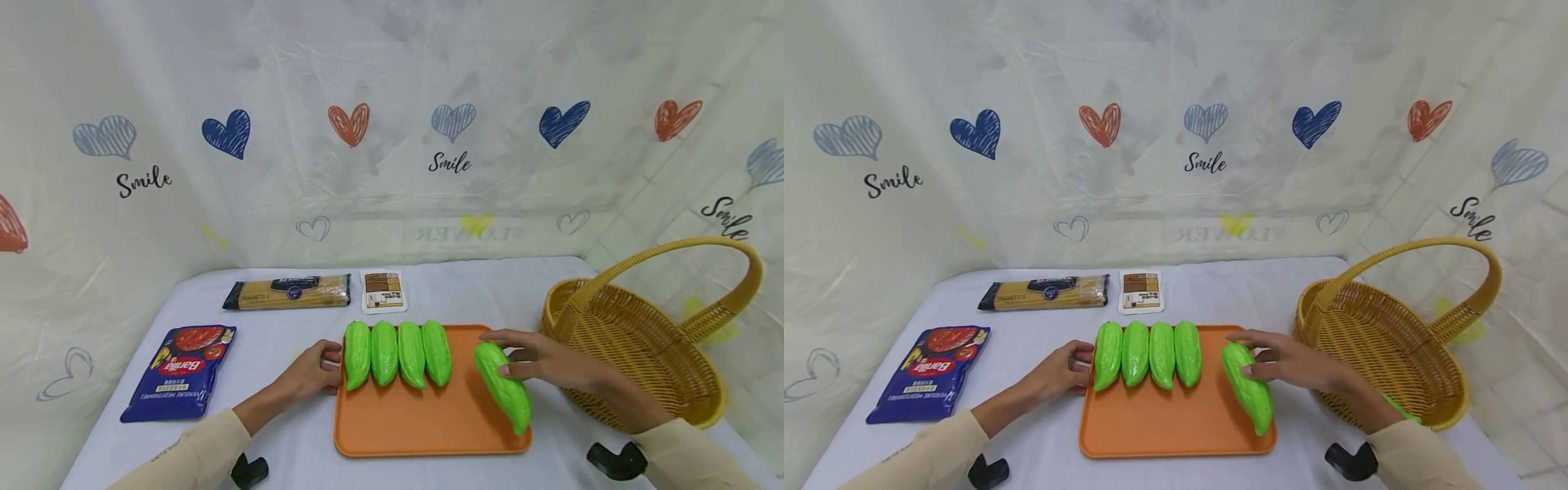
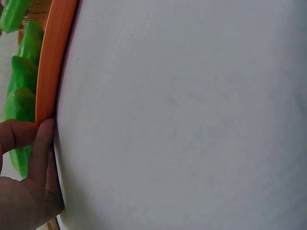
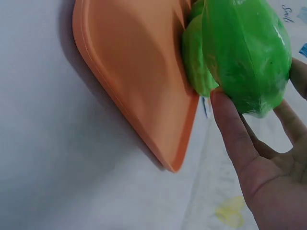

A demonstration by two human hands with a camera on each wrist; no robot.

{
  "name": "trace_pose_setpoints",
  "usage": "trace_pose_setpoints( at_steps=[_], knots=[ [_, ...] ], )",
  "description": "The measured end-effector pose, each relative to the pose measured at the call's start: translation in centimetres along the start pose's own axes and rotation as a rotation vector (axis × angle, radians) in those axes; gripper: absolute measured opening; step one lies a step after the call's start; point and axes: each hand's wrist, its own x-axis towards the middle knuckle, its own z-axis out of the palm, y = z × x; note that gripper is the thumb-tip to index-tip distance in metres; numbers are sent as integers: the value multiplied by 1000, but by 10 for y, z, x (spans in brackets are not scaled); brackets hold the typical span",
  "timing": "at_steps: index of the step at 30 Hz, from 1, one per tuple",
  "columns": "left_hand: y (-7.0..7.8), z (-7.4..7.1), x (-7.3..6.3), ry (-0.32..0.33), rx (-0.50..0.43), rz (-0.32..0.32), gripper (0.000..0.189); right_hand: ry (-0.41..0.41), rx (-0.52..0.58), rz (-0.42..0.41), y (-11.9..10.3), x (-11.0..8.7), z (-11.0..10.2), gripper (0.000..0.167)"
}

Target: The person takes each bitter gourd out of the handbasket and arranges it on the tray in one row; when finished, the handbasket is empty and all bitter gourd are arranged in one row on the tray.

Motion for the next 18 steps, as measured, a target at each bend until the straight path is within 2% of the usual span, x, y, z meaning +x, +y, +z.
trace_pose_setpoints(
  at_steps=[4, 12, 18],
  knots=[
    [1, 1, 0, -2, -4, -1, 67, 3, 35, -4, 4, 7, 6, 55],
    [1, 1, 0, 1, -2, -4, 65, 54, -2, 8, 11, 25, 14, 59],
    [1, 1, 0, 1, -5, -6, 66, 108, -31, -16, 12, 36, 15, 58]
  ],
)
